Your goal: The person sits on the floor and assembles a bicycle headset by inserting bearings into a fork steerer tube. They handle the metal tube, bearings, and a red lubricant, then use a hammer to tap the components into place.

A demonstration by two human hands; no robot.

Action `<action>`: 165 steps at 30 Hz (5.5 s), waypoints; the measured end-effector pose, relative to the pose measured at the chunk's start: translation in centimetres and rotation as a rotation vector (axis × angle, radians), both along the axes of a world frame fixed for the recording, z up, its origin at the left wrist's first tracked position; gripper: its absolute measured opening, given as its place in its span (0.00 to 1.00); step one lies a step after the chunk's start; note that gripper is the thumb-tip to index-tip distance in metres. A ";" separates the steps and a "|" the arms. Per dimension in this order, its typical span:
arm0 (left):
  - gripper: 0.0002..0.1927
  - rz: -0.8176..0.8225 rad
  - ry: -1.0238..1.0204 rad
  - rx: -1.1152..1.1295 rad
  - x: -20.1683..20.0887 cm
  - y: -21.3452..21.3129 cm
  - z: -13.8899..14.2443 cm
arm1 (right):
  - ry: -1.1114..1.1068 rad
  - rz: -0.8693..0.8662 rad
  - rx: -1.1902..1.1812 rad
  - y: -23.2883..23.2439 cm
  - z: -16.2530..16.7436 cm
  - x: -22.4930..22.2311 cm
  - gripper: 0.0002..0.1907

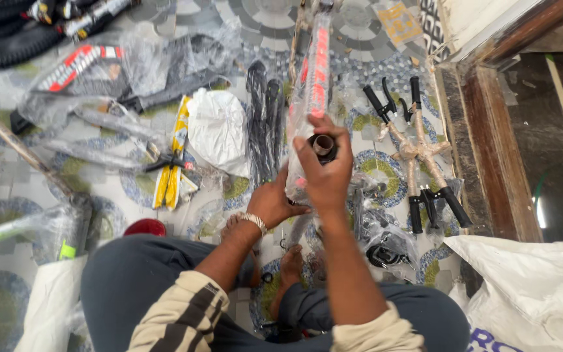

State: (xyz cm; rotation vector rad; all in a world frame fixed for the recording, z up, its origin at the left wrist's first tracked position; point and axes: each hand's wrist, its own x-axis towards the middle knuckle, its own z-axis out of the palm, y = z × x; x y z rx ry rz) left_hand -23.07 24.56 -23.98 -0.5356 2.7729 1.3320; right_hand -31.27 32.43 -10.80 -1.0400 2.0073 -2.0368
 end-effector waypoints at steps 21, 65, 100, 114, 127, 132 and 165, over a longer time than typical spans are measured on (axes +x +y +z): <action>0.44 -0.133 0.063 -0.108 -2.1 -1.0 -1.9 | 0.122 0.485 0.091 1.2 3.9 -6.0 0.10; 0.41 -0.142 0.042 -0.121 -2.1 -0.9 -2.6 | -0.150 0.031 0.003 1.2 0.6 -1.7 0.18; 0.40 -0.201 0.044 -0.058 0.5 -0.1 1.6 | -0.184 -0.127 -0.133 1.4 -1.0 1.2 0.19; 0.31 -0.242 0.038 -0.102 1.5 -0.2 -0.3 | 0.034 -0.181 0.059 1.5 -0.8 2.5 0.06; 0.30 -0.269 0.173 0.077 2.2 -1.9 -5.3 | 0.174 0.162 0.003 2.4 -2.6 -1.4 0.08; 0.30 -0.340 0.405 0.058 1.4 -2.3 -8.3 | 0.166 -0.439 0.133 0.4 -3.2 4.2 0.12; 0.26 -0.385 0.221 -0.269 2.7 -4.1 -8.2 | 0.139 -0.361 0.041 -0.5 -5.0 3.3 0.15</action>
